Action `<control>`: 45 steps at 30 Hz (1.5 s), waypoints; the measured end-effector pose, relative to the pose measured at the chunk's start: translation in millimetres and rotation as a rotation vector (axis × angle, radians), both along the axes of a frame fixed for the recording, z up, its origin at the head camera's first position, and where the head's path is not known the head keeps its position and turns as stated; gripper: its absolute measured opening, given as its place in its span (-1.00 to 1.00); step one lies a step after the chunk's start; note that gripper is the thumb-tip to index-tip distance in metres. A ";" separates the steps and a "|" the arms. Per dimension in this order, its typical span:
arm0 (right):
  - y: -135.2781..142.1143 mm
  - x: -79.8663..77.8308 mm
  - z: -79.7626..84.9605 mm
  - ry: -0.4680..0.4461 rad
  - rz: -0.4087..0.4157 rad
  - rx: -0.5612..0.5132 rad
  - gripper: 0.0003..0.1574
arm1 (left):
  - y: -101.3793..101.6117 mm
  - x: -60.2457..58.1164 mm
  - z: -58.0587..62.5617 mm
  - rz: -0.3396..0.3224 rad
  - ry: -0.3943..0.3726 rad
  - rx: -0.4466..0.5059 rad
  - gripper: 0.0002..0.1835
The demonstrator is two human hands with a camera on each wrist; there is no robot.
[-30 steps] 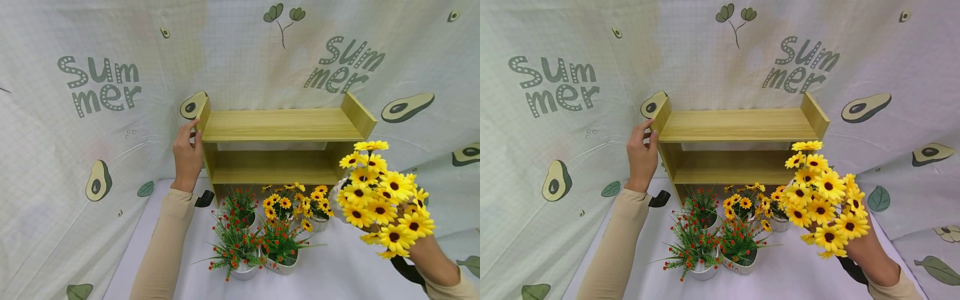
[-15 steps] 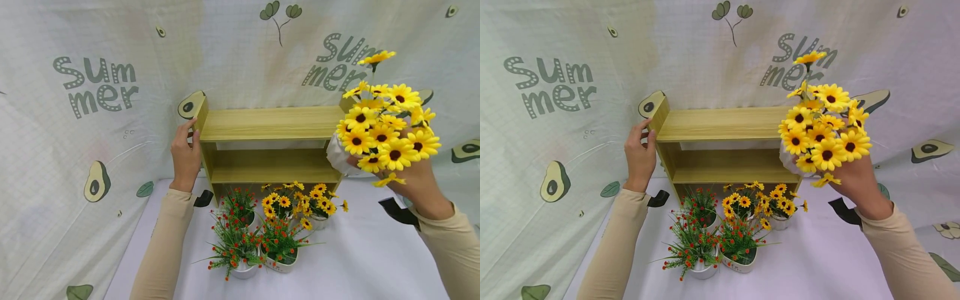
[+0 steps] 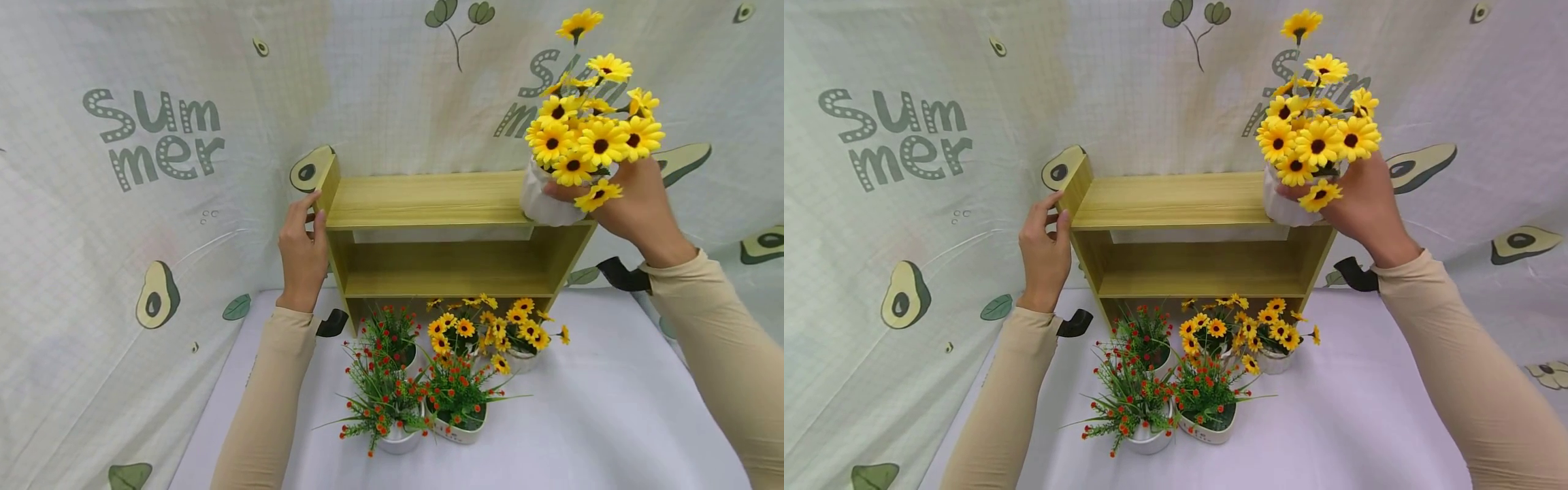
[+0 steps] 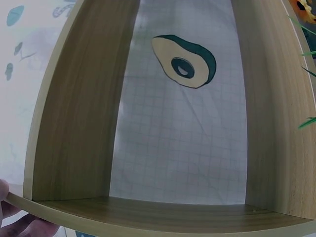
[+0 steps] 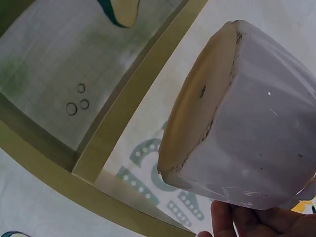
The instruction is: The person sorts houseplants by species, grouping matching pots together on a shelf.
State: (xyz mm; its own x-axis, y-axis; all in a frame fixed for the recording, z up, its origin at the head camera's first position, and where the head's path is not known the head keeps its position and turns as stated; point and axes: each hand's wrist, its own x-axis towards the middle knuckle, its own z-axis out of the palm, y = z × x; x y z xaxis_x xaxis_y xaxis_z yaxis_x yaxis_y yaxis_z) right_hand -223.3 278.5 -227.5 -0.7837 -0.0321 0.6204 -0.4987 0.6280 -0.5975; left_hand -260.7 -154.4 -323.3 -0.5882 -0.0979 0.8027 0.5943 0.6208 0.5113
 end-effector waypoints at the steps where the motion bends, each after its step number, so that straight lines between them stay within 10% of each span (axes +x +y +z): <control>1: 0.3 -3.2 1.0 -0.019 -0.012 -0.001 -0.09 | 0.2 -0.2 -0.1 0.000 0.003 0.000 -0.62; 32: 16.4 -50.3 -3.0 -0.049 -0.215 0.282 -0.06 | 1.5 -0.3 0.0 0.012 0.007 0.000 -0.62; 45: 14.4 -17.7 -19.9 -0.040 -0.403 0.432 0.28 | 1.4 0.5 0.0 -0.002 0.003 0.005 -0.62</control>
